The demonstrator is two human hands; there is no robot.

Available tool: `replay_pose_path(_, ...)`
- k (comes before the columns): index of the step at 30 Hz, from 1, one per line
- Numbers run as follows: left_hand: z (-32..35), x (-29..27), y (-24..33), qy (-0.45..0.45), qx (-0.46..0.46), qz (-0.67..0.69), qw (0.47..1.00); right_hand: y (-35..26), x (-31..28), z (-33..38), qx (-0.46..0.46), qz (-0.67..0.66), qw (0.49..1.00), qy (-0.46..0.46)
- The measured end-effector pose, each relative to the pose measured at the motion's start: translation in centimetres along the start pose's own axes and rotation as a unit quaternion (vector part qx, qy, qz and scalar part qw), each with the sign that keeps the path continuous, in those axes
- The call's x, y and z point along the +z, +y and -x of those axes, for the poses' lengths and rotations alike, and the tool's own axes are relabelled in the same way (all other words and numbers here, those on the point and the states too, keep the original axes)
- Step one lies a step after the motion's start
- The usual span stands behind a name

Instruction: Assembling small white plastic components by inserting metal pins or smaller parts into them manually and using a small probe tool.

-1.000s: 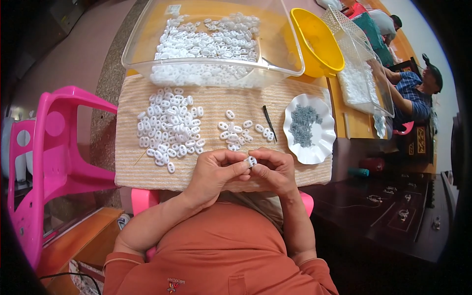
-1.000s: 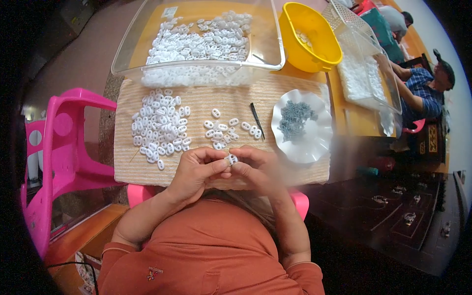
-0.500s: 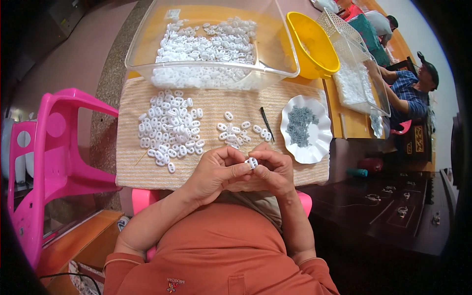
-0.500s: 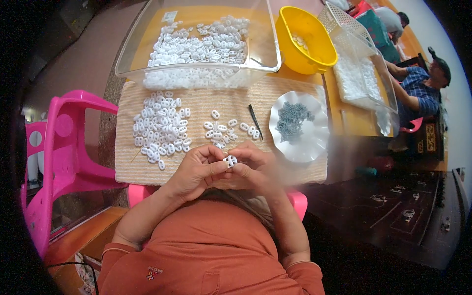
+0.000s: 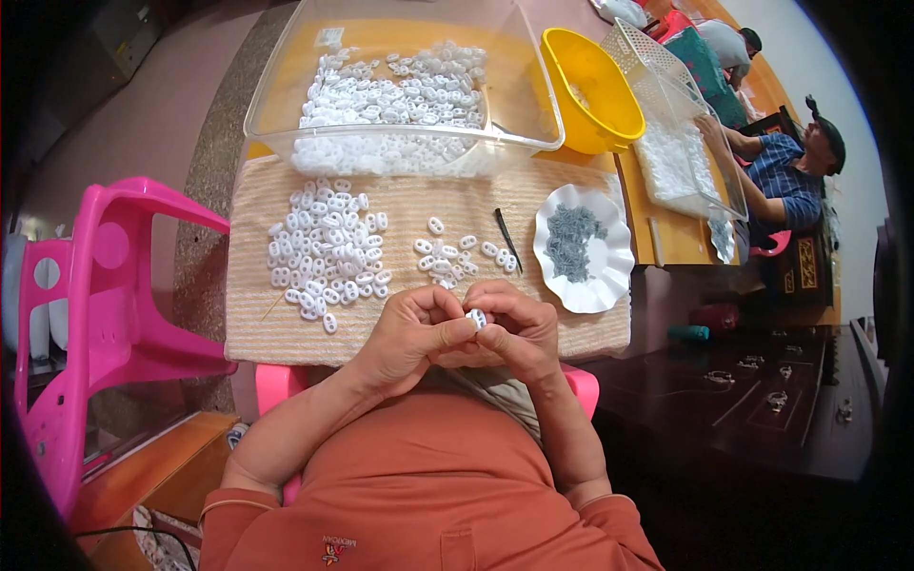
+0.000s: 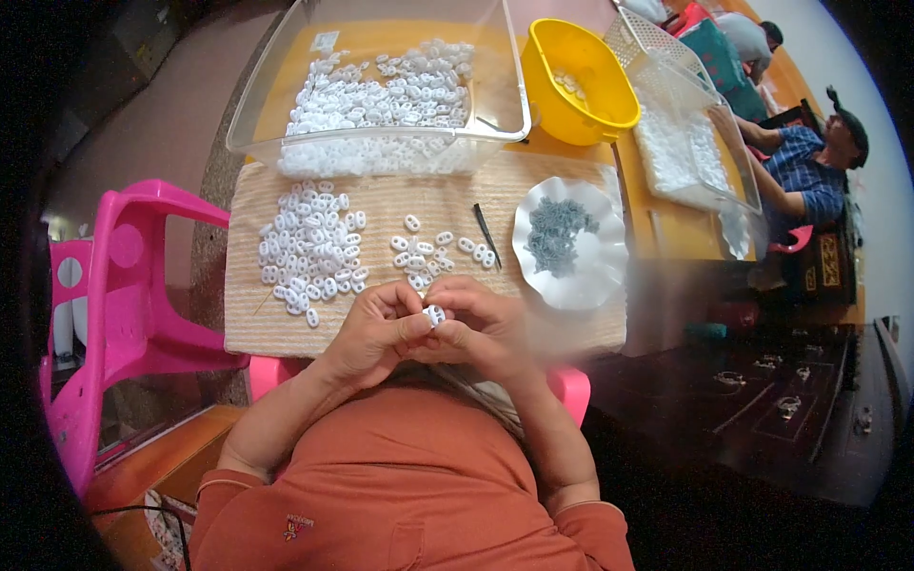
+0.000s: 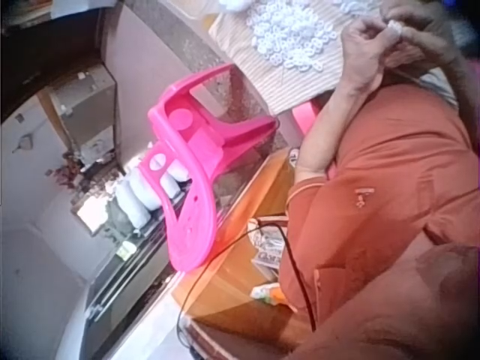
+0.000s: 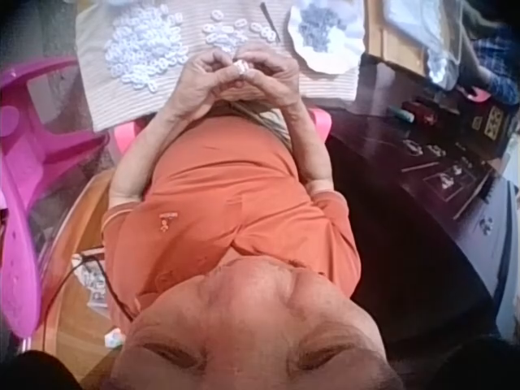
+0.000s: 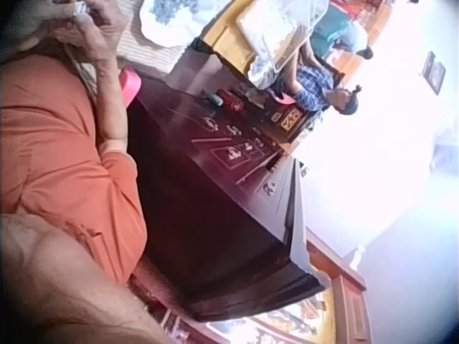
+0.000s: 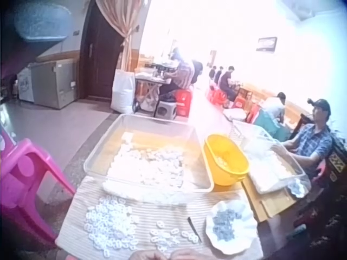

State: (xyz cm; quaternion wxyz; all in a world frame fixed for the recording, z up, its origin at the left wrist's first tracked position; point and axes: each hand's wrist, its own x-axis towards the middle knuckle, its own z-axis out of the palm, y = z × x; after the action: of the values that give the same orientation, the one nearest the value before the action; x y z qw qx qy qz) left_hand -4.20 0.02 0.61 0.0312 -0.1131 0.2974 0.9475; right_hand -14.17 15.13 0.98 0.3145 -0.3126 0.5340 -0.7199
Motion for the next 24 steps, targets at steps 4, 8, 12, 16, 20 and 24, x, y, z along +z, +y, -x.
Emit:
replay_pose_path(4,0.1,0.6,0.1,-0.009,0.020,-0.004,1.000,-0.1,-0.1,0.1,-0.032,0.024,0.999,-0.012)
replay_pose_path(8,0.1,0.3,-0.4,-0.016,0.032,-0.008,0.999,-0.4,-0.1,0.2,-0.024,0.024,0.999,-0.024)
replay_pose_path(12,-0.1,0.0,-0.3,-0.010,0.014,0.000,1.000,-0.3,-0.9,-0.1,-0.029,0.040,0.997,-0.064)
replay_pose_path(16,-0.1,0.2,-0.3,0.002,-0.009,0.019,1.000,-0.6,-0.2,-0.2,-0.013,-0.039,0.999,-0.033)
replay_pose_path(20,-0.3,0.2,-0.3,0.009,-0.009,0.015,1.000,-1.6,-0.4,-0.5,-0.010,0.035,0.999,0.020)
replay_pose_path(24,-0.3,0.4,-0.3,0.055,-0.009,0.009,0.998,-4.1,-2.5,-2.6,-0.084,0.299,0.928,0.203)
